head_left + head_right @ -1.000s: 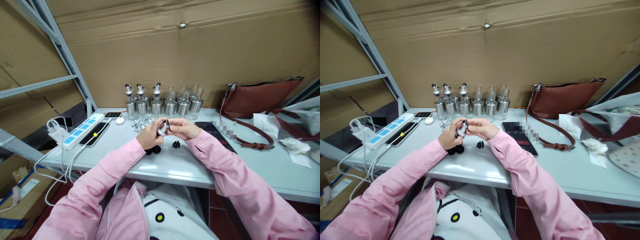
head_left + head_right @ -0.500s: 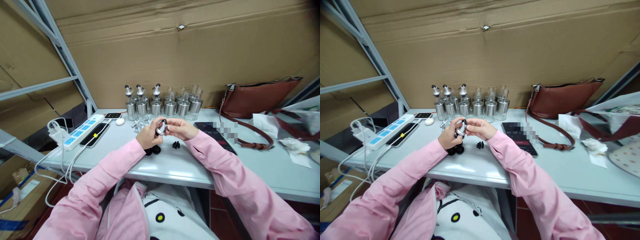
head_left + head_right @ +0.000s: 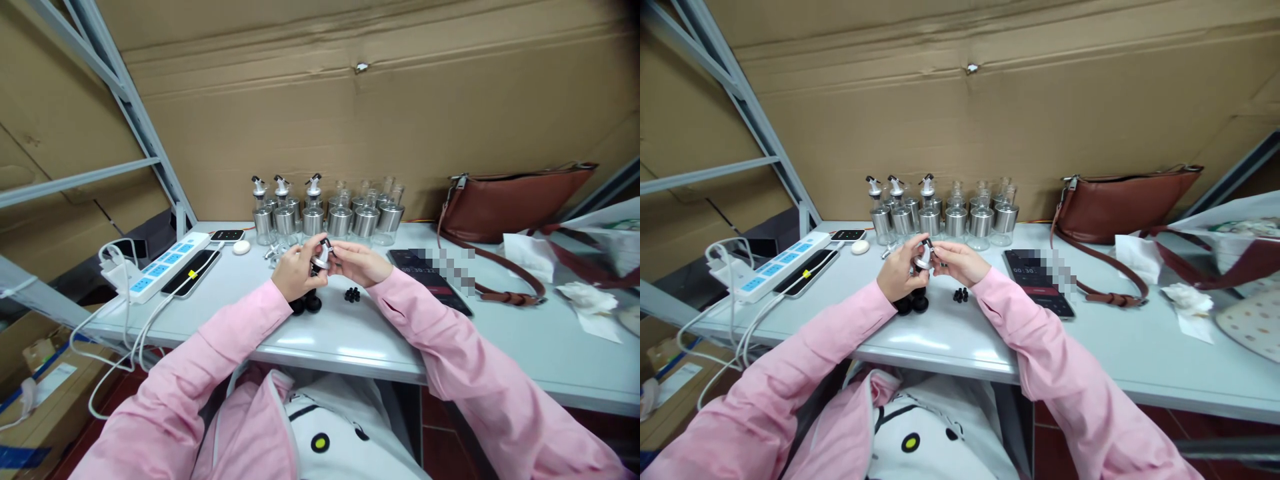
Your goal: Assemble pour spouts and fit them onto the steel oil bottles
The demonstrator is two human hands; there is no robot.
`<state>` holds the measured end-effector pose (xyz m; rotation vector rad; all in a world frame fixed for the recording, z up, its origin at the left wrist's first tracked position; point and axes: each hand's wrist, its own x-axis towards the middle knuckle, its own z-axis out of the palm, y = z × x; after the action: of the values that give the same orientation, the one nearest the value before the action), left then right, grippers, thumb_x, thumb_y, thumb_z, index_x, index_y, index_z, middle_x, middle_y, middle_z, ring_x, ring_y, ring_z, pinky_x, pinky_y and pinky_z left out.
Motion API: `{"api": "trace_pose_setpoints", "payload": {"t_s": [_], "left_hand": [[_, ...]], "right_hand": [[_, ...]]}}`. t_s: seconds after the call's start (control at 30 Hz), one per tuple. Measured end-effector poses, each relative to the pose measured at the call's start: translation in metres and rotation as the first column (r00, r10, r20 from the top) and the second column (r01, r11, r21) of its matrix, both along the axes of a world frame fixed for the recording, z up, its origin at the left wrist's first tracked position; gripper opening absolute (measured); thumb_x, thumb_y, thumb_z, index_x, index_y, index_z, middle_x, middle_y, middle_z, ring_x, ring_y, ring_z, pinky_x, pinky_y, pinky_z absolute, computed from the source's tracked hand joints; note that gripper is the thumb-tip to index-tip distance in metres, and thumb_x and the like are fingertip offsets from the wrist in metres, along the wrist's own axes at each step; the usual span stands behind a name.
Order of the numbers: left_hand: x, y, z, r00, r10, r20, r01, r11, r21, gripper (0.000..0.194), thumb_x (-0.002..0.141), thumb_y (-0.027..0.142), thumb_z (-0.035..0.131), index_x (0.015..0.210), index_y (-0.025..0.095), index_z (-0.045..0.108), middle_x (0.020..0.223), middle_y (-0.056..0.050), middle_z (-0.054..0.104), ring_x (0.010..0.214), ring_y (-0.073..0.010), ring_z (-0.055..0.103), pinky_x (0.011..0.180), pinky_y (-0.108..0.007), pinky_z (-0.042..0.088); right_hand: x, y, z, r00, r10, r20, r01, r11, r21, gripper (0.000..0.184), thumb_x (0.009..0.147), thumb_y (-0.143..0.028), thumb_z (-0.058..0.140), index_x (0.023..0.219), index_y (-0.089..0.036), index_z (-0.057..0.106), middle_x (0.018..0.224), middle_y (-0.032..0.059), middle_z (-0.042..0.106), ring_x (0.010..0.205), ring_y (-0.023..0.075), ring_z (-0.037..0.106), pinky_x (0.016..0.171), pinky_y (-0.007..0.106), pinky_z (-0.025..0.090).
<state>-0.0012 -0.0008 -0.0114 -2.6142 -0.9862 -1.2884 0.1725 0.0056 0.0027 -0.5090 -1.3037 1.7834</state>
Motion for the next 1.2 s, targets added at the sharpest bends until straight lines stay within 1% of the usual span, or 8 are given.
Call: {"api": "trace_pose_setpoints", "payload": {"t_s": [0.17,0.33,0.47,0.57,0.7,0.9,1.0,1.2], "left_hand": [[-0.002,0.001,0.002,0.999,0.03,-0.02,-0.03,0.999,-0.01,0.04,0.074,0.023,0.046,0.114,0.018,0.046,0.075,-0.001,0.064,0.067,-0.0192,0.057,0.079,-0.033,0.042],[-0.005,-0.003,0.009,0.999,0.027,-0.039,-0.03,0.997,-0.065,0.032,0.083,0.025,0.043,0.114,0.018,0.047,0.077,0.002,0.065,0.058,-0.0138,0.057,0.078,-0.031,0.041],[-0.006,-0.001,0.016,0.996,0.088,-0.01,-0.089,0.992,-0.09,0.026,0.086,0.024,0.042,0.111,0.018,0.045,0.083,0.0,0.065,0.063,-0.0133,0.059,0.078,-0.032,0.041],[-0.002,0.016,0.026,0.993,0.118,-0.011,-0.118,0.987,-0.111,0.028,0.085,0.02,0.044,0.113,0.017,0.042,0.089,-0.002,0.062,0.071,-0.014,0.06,0.074,-0.029,0.044],[0.016,0.05,0.052,0.987,0.139,-0.077,-0.148,0.979,-0.14,0.037,0.083,0.013,0.048,0.118,0.014,0.04,0.108,-0.01,0.055,0.075,-0.0137,0.061,0.074,-0.029,0.048],[0.058,0.082,0.088,0.948,0.197,-0.251,-0.241,0.957,-0.16,0.038,0.086,0.012,0.052,0.123,0.013,0.044,0.119,-0.013,0.051,0.101,-0.0216,0.059,0.087,-0.037,0.047],[0.074,0.087,0.093,0.911,0.249,-0.33,-0.316,0.934,-0.167,0.027,0.089,0.022,0.053,0.115,0.013,0.052,0.115,-0.009,0.056,0.099,-0.0207,0.058,0.085,-0.041,0.05],[0.086,0.093,0.088,0.859,0.331,-0.391,-0.419,0.893,-0.164,0.028,0.09,0.03,0.053,0.113,0.013,0.054,0.111,-0.008,0.058,0.096,-0.0196,0.06,0.083,-0.04,0.052]], "right_hand": [[-0.001,-0.002,0.004,1.0,-0.018,-0.008,0.018,1.0,0.01,0.032,0.06,-0.028,0.08,0.087,-0.018,0.067,0.085,0.0021,0.065,0.075,0.013,0.06,0.064,0.026,0.051],[-0.003,-0.002,0.007,0.992,-0.107,-0.066,0.106,0.994,-0.024,0.024,0.065,-0.032,0.075,0.078,-0.019,0.059,0.078,-0.0005,0.063,0.072,0.0128,0.059,0.066,0.028,0.052],[0.001,0.002,0.01,0.979,-0.18,-0.099,0.173,0.982,-0.079,0.027,0.069,-0.04,0.067,0.069,-0.019,0.051,0.068,-0.0013,0.06,0.057,0.0111,0.055,0.052,0.025,0.047],[0.004,0.006,0.01,0.966,-0.246,-0.086,0.237,0.966,-0.102,0.037,0.069,-0.05,0.065,0.062,-0.018,0.047,0.053,-0.0037,0.052,0.04,0.0069,0.043,0.034,0.017,0.029],[0.005,0.009,0.01,0.952,-0.301,-0.05,0.294,0.948,-0.12,0.052,0.067,-0.063,0.062,0.052,-0.018,0.038,0.043,-0.0047,0.043,0.03,0.0035,0.029,0.029,0.015,0.012],[0.005,0.007,0.014,0.937,-0.346,-0.052,0.337,0.932,-0.134,0.055,0.068,-0.065,0.06,0.051,-0.019,0.034,0.042,-0.0043,0.043,0.03,0.003,0.029,0.029,0.015,0.013],[0.005,0.006,0.017,0.921,-0.386,-0.06,0.376,0.917,-0.133,0.057,0.066,-0.067,0.061,0.051,-0.019,0.034,0.042,-0.0045,0.043,0.03,0.0024,0.029,0.029,0.014,0.015],[0.004,0.004,0.021,0.882,-0.467,-0.059,0.459,0.881,-0.113,0.059,0.062,-0.069,0.062,0.051,-0.018,0.034,0.041,-0.0056,0.043,0.029,0.0018,0.03,0.028,0.013,0.015]]}}
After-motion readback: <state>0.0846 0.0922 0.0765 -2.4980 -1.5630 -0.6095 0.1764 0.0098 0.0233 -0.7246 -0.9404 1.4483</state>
